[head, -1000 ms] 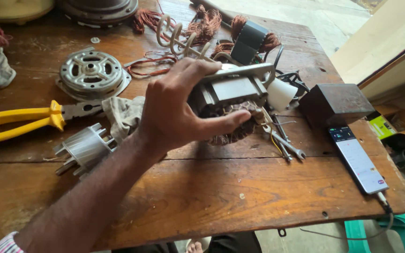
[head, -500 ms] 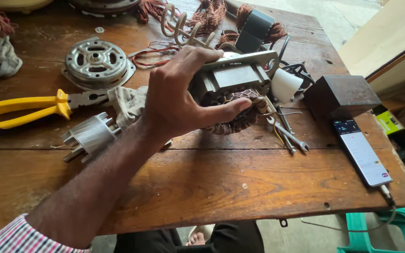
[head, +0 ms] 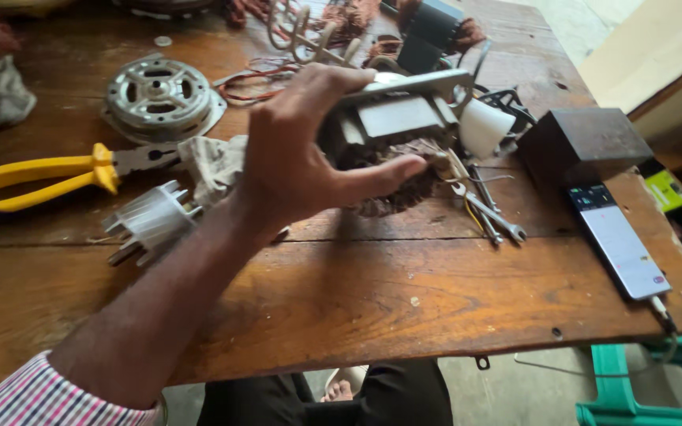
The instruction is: The person holds a motor stator and uses a small metal tool to scrape and clean the copper windings. They rotate the stator to access different sections and continue scraping along the winding surface.
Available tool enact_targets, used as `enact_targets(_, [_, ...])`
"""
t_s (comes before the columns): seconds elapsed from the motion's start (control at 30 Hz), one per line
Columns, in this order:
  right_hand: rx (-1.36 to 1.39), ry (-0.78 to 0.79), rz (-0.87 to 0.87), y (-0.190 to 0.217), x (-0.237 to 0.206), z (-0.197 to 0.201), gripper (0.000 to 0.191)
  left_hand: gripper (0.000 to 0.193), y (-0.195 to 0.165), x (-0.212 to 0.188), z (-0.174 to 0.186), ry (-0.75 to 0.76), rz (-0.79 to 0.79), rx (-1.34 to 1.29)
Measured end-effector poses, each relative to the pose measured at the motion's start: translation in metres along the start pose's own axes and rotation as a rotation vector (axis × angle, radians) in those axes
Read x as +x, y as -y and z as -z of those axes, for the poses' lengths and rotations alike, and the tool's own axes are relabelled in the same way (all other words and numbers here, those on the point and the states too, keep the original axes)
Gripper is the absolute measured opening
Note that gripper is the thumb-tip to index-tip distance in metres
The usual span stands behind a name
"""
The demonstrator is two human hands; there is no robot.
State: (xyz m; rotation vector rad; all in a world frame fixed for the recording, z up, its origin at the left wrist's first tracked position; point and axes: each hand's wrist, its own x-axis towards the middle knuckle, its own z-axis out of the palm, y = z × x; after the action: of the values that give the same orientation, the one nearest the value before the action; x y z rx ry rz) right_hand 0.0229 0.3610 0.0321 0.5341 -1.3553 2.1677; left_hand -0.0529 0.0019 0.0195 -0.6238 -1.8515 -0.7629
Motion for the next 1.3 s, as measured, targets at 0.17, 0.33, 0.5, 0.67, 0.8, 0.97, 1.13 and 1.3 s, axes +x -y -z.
enact_targets(0.17, [-0.326,0.256,-0.064,-0.005,0.007,-0.072,0.026,0.075,-0.007,0.006,-0.006,0.033,-0.030,0.088])
enact_targets(0.33, [-0.926,0.413,0.028,-0.054,-0.024,-0.102,0.022,0.078,-0.020,0.006,0.003,0.089,-0.091,0.050])
enact_targets(0.5, [-1.102,0.434,0.154,-0.101,-0.047,-0.071,0.010,0.082,-0.025,0.001,0.005,0.153,-0.088,0.049])
enact_targets(0.67, [-1.257,0.626,-0.134,-0.106,-0.040,-0.083,0.022,0.085,-0.016,0.000,-0.007,0.148,-0.106,0.039])
enact_targets(0.8, [-1.357,0.694,-0.258,-0.084,-0.028,-0.122,0.025,0.081,-0.013,0.003,-0.009,0.109,-0.141,0.091])
enact_targets(0.97, [-1.330,0.826,-0.394,-0.059,-0.019,-0.150,0.053,0.077,-0.011,0.002,0.000,0.135,-0.122,0.081])
enact_targets(1.13, [-1.533,0.854,-0.522,-0.071,-0.023,-0.149,0.045,0.075,-0.002,0.000,-0.006,0.130,-0.091,0.073])
enact_targets(1.3, [-1.392,0.816,-0.523,-0.074,-0.026,-0.152,0.071,0.071,-0.001,0.004,-0.004,0.092,-0.082,0.048])
